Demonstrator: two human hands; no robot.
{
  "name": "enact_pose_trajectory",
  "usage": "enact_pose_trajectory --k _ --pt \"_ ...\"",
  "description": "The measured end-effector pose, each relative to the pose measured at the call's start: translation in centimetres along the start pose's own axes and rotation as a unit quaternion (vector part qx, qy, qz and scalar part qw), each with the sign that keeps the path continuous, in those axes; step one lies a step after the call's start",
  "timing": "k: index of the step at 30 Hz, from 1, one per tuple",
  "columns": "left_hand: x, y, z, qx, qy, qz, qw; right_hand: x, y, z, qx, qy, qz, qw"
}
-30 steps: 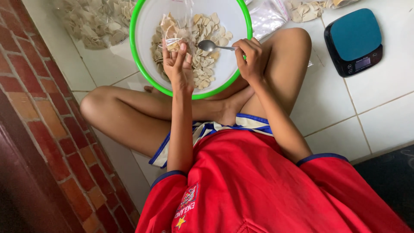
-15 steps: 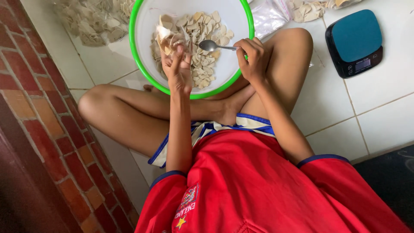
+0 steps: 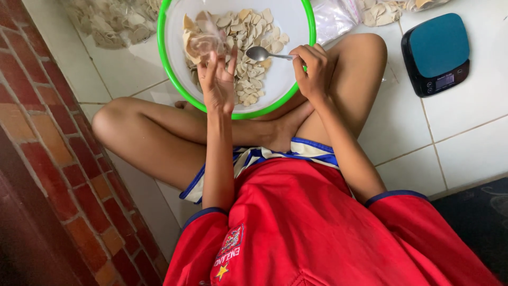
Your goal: Packaging and weighing small dried food items into plastic bags using a spoon and a digital scale
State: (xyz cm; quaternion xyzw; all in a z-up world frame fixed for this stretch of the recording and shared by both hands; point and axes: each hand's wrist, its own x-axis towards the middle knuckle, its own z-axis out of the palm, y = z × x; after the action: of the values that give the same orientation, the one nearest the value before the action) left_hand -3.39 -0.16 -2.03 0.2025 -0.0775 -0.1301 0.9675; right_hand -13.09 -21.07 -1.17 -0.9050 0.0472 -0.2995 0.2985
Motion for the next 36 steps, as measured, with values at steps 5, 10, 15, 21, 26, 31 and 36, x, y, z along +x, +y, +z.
enact_pose_trajectory --k 5,10,15,21,26,31,36 --pt "0.2 0.0 0.6 0.026 0.003 0.009 1.0 0.1 -0.1 0.1 0.012 -0.004 -0.006 1.0" --pt "0.5 -1.4 -2.9 0.075 0.129 0.013 0.989 0.2 -0.2 -0.1 0.005 -0.004 -0.006 1.0" --pt "0.6 -1.5 -4.0 0.095 0.135 0.024 0.986 0.2 -0.4 -0.2 0.006 -0.001 -0.005 1.0" --pt "0.3 0.8 0.0 0.058 0.004 0.015 0.998 0.3 -0.3 -0.4 -0.002 -0.017 -0.005 1.0" --pt "0.8 0.9 -0.4 0.101 0.112 0.011 0.989 0.2 -0.2 -0.3 -0.029 -0.017 -0.002 0.999" --pt "0.7 1.0 -2.6 0.078 0.075 0.033 0.994 0.2 0.4 0.0 -0.013 -0.038 0.006 0.999" --pt "0.1 2.4 -0.8 0.076 0.005 0.021 0.997 0.3 1.4 0.2 -0.079 -0.086 0.018 0.993"
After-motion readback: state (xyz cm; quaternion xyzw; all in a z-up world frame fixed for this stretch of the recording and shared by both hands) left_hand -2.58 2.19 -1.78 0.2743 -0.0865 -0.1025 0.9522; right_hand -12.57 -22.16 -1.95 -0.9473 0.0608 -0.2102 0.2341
